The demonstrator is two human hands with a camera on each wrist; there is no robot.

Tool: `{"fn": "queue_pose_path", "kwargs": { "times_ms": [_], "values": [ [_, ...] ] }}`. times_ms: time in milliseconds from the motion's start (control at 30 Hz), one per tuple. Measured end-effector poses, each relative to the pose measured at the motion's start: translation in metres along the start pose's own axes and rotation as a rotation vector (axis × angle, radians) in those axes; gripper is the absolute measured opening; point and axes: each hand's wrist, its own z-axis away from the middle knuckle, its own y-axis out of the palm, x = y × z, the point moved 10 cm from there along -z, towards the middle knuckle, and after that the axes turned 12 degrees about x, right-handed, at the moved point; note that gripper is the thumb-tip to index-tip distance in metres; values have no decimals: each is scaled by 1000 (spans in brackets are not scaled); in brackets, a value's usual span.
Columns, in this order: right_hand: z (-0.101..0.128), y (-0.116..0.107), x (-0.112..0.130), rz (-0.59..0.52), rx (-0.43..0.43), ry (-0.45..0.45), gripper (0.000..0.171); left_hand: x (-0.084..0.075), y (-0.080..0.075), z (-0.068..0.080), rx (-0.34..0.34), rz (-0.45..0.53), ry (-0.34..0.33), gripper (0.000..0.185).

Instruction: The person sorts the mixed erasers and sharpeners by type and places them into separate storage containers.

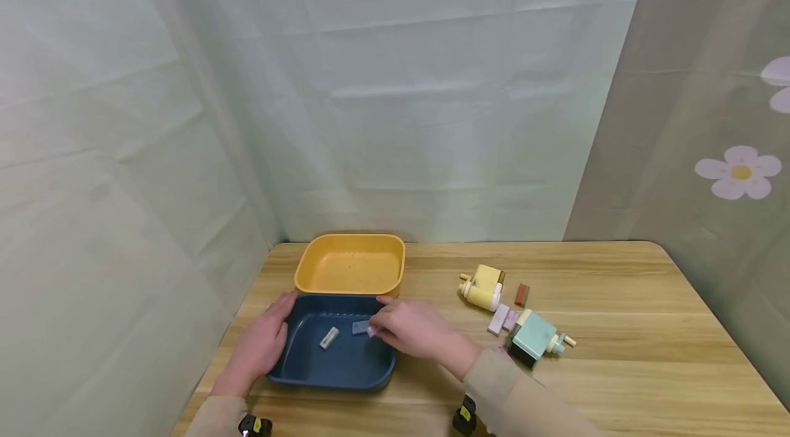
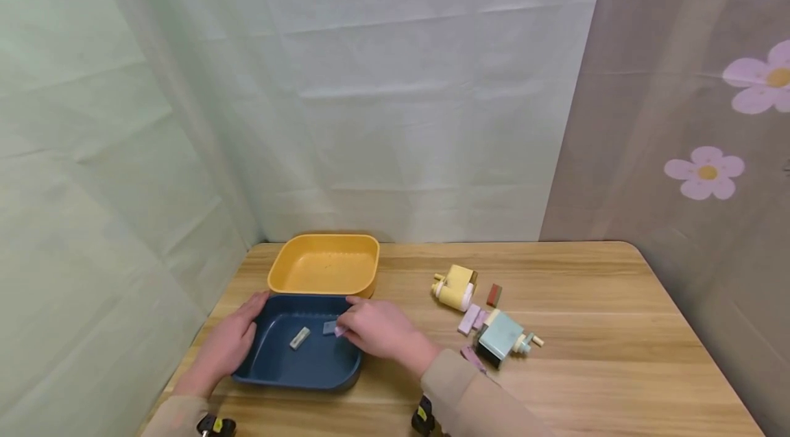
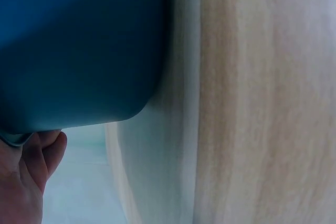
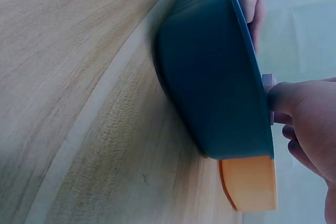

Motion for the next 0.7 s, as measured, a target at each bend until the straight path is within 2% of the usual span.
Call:
{"fn": "queue_pose_path", "kwargs": {
  "times_ms": [300, 700],
  "values": [
    [-10, 9, 0, 76, 57, 34, 15, -4, 0, -2, 6, -15, -13, 57],
    [-14, 15, 0, 119, 82, 51, 15, -7, -2, -2, 13, -41, 27, 57]
  ]
}}
